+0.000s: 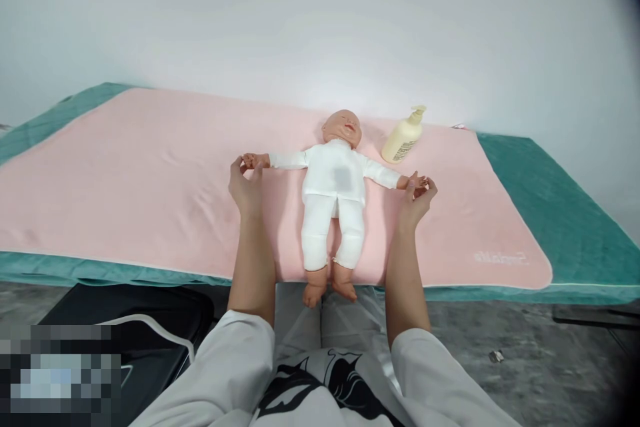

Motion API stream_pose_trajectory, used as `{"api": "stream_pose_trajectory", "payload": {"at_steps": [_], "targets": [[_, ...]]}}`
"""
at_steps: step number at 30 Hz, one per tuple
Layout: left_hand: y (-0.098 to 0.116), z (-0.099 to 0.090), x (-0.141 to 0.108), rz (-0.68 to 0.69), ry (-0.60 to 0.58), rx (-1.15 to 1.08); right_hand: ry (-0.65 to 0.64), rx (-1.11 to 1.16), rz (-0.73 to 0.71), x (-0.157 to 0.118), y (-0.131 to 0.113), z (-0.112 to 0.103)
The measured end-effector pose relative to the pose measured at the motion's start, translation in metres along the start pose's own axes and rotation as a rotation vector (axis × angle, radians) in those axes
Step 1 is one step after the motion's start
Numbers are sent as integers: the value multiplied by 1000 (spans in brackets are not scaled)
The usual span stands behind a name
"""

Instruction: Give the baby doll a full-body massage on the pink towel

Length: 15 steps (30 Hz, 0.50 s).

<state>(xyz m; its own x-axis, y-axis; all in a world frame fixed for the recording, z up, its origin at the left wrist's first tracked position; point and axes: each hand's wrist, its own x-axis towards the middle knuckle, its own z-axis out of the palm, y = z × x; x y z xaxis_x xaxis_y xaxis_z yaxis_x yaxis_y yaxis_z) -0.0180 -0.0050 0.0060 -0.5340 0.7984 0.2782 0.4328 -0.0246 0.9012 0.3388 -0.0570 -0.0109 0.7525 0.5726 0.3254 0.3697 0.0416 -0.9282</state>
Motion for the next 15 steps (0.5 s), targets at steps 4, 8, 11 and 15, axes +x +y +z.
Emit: {"api": "stream_pose_trajectory", "payload": {"at_steps": [4, 8, 11, 15], "targets": [[16, 5, -11, 76, 126, -133, 28, 30, -147, -10, -11, 5], [34, 17, -29, 207, 160, -211, -6, 116, -305, -23, -17, 15], [43, 27, -45, 321, 124, -306, -67, 105, -434, -35, -16, 23], [47, 38, -59, 475, 23, -366, -199, 14, -763, -44, -13, 32]]}}
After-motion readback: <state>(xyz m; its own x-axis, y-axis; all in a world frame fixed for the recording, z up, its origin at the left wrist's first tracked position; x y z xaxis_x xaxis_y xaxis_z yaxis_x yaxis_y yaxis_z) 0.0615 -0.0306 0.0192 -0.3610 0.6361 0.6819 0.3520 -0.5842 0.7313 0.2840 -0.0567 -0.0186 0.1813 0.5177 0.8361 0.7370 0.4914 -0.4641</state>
